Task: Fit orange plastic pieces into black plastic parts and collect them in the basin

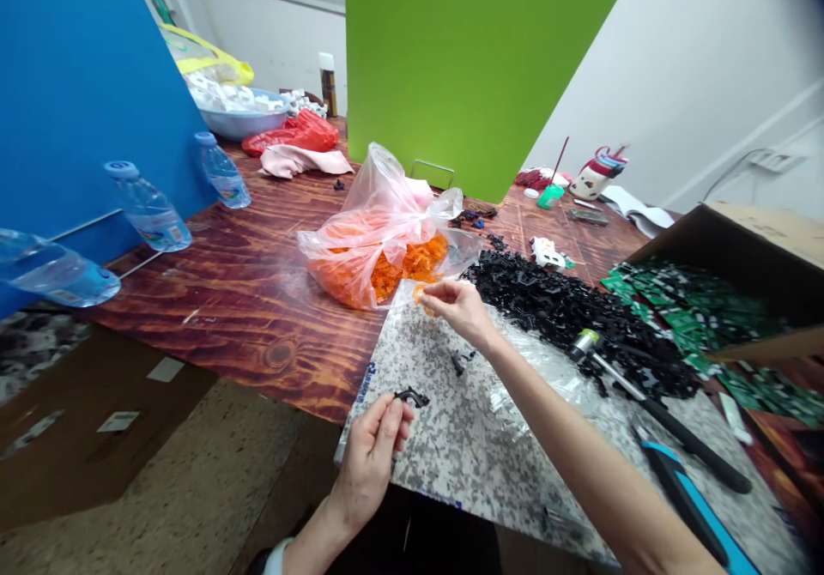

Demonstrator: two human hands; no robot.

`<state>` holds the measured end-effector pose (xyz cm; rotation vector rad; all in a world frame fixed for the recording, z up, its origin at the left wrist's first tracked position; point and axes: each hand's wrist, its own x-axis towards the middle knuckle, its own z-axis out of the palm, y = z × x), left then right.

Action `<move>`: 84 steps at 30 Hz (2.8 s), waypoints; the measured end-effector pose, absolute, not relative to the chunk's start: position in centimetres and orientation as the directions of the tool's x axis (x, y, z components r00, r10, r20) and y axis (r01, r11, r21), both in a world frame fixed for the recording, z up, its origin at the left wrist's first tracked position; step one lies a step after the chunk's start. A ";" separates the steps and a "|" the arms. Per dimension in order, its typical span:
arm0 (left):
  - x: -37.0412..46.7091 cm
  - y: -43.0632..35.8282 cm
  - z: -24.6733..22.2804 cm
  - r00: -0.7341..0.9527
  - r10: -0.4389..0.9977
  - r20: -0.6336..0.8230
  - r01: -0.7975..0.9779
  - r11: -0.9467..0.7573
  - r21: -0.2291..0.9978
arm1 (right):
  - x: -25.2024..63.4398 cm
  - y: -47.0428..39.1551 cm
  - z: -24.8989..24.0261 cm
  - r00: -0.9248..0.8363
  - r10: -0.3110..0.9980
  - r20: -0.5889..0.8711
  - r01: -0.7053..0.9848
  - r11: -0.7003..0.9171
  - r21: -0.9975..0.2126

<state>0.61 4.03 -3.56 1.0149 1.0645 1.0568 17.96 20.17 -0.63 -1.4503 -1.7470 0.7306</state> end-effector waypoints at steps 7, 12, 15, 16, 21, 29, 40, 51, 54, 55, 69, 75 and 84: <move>0.8 4.1 -3.1 0.140 0.979 -0.147 -0.160 0.168 0.973 | 19.1 14.3 -0.1 -0.207 0.960 0.186 0.672 0.278 -0.687; 0.9 4.0 -3.3 0.147 0.985 -0.087 -0.089 0.101 0.991 | 20.1 15.9 0.2 -0.201 0.957 0.207 0.796 0.283 -0.535; 0.9 4.1 -3.2 0.184 0.979 -0.093 -0.082 0.109 0.991 | 19.6 16.8 0.5 -0.291 0.942 0.165 0.823 0.335 -0.458; 0.9 4.1 -3.1 0.197 0.975 -0.104 -0.090 0.124 0.988 | 19.2 17.0 0.7 -0.332 0.933 0.142 0.825 0.360 -0.436; 0.9 4.2 -3.0 0.180 0.973 -0.145 -0.162 0.175 0.971 | 17.8 17.4 2.0 -0.457 0.890 0.004 0.834 0.430 -0.346; 1.0 4.3 -3.1 0.139 0.978 -0.158 -0.217 0.186 0.958 | 18.0 16.6 2.3 -0.418 0.908 -0.022 0.863 0.389 -0.322; 1.1 4.0 -2.2 0.160 0.974 -0.159 -0.218 0.192 0.957 | 18.5 6.2 3.6 -0.182 0.961 0.206 0.520 0.272 -0.809; 1.5 2.9 -1.3 0.222 0.975 -0.033 -0.121 0.061 0.991 | 16.7 2.7 2.1 -0.046 0.973 0.228 0.464 0.223 -0.858; 1.5 2.9 -1.3 0.211 0.977 -0.033 -0.099 0.055 0.994 | 16.9 2.6 2.3 -0.048 0.973 0.225 0.457 0.222 -0.861; 1.5 2.9 -1.3 0.212 0.977 -0.037 -0.099 0.059 0.993 | 16.9 2.5 2.3 -0.051 0.971 0.232 0.460 0.229 -0.858; 1.7 2.1 -0.7 0.322 0.946 -0.027 -0.197 0.095 0.976 | 16.6 1.8 2.8 -0.102 0.902 0.419 0.585 0.395 -0.708; 1.7 1.8 -0.6 0.353 0.935 -0.024 -0.157 0.084 0.984 | 16.6 1.3 3.0 -0.082 0.915 0.396 0.604 0.361 -0.710; 1.3 1.4 -0.7 0.378 0.926 -0.020 -0.077 0.053 0.996 | 16.9 0.7 3.5 -0.107 0.926 0.361 0.594 0.351 -0.724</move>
